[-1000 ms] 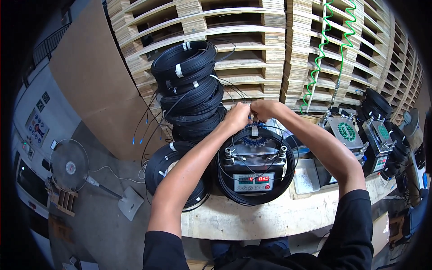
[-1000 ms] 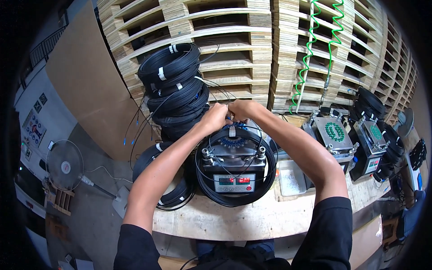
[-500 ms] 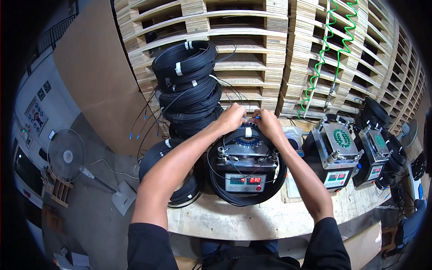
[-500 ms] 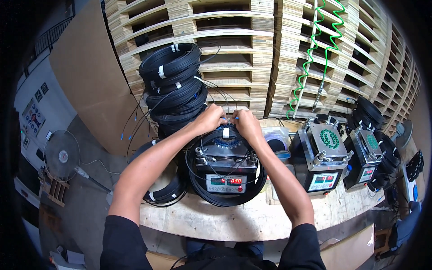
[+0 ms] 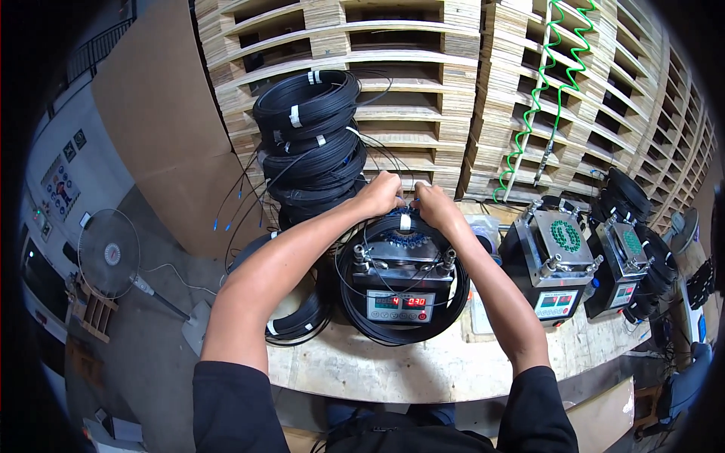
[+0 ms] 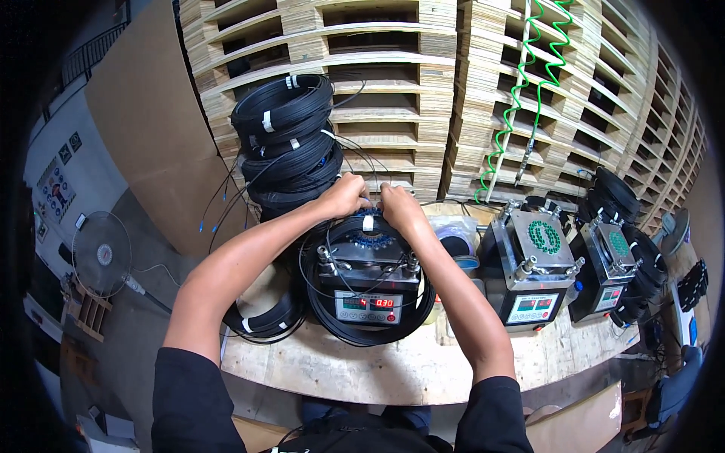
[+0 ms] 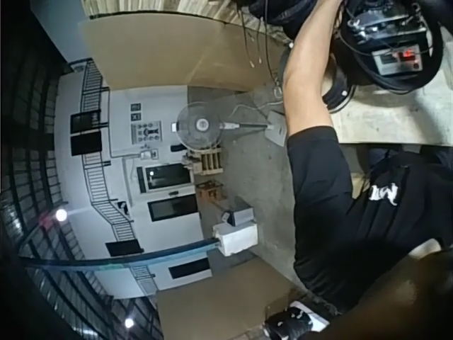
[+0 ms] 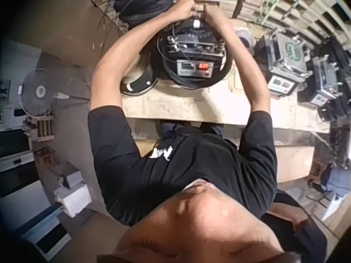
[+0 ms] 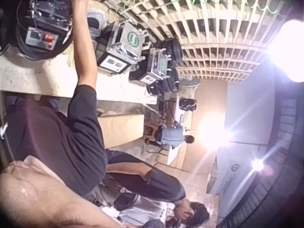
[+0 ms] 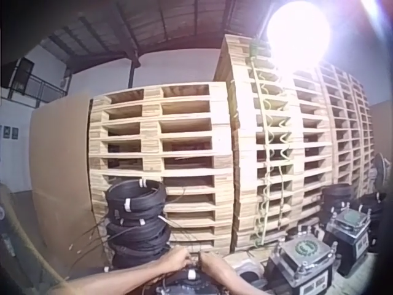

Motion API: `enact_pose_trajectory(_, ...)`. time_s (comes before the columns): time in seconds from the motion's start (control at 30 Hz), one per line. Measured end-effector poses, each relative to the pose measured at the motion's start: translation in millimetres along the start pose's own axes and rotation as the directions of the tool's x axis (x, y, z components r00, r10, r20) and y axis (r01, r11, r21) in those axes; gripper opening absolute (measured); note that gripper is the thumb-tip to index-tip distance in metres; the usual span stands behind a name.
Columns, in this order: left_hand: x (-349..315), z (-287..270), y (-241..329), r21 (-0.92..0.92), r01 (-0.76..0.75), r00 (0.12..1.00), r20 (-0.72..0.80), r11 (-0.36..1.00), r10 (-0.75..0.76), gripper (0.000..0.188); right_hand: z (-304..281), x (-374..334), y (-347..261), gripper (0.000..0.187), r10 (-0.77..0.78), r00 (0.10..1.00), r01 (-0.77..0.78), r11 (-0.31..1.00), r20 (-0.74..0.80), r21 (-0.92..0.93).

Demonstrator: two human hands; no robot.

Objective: Operating an industrial wire polishing and finishing machine.

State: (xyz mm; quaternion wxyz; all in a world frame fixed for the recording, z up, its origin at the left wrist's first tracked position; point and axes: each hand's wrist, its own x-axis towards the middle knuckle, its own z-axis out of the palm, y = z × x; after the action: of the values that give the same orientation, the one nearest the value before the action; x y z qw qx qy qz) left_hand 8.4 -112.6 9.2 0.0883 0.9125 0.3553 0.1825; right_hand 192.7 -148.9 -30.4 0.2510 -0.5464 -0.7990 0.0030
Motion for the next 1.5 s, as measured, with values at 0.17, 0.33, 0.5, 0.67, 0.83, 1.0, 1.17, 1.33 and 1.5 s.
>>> enact_pose_trajectory(0.17, -13.5, 11.7, 8.6, 0.022, -0.026, 0.990, -0.140, 0.999, 0.029, 0.015, 3.8, -2.2, 1.3, 0.023, -0.004, 0.999, 0.005, 1.000, -0.043, 0.026)
enact_pose_trajectory(0.33, -15.0, 7.1, 4.9, 0.073, -0.018, 0.993, -0.117, 0.997, 0.026, 0.016, 0.6, 3.2, -8.2, 0.023, -0.051, 0.999, 0.051, 0.999, 0.003, -0.012)
enact_pose_trajectory(0.5, -13.7, 11.2, 0.4, 0.011, 0.022, 0.995, -0.095, 1.000, -0.020, 0.011, 0.8, 3.8, -5.0, 0.024, -0.093, 0.996, 0.094, 0.994, 0.016, -0.064)
enact_pose_trajectory(0.67, 14.2, 4.8, 12.1, 0.166, -0.001, 0.992, 0.124, 0.986, -0.020, 0.010, -4.9, 6.1, 3.0, 0.022, -0.199, 0.980, 0.201, 0.976, 0.026, -0.086)
enact_pose_trajectory(0.83, 22.2, -11.9, 27.1, 0.172, -0.075, 0.962, 0.272, 0.982, 0.026, 0.014, -6.2, 0.2, 5.0, 0.023, -0.194, 0.981, 0.196, 0.977, 0.022, -0.083)
enact_pose_trajectory(1.0, 39.5, -7.1, 2.9, 0.196, -0.120, 0.906, 0.422, 0.973, 0.026, 0.016, -8.8, 4.1, -8.2, 0.018, -0.120, 0.992, 0.122, 0.992, 0.036, -0.044)
enact_pose_trajectory(1.17, 32.5, -12.5, 3.9, 0.141, -0.272, 0.905, 0.374, 0.952, 0.203, 0.006, -5.6, 1.4, -4.5, 0.016, -0.123, 0.990, 0.125, 0.992, 0.066, -0.026)
enact_pose_trajectory(1.33, 29.5, -39.5, 2.7, 0.005, -0.186, 0.903, 0.395, 0.983, 0.169, 0.023, -4.9, 6.3, 4.0, 0.014, -0.105, 0.994, 0.105, 0.994, 0.020, 0.029)
enact_pose_trajectory(1.5, -19.9, -35.5, 10.1, -0.389, 0.210, 0.973, 0.176, 0.897, -0.152, 0.024, -22.1, -13.8, 1.0, 0.019, 0.051, 0.993, -0.002, 0.912, -0.108, 0.411)
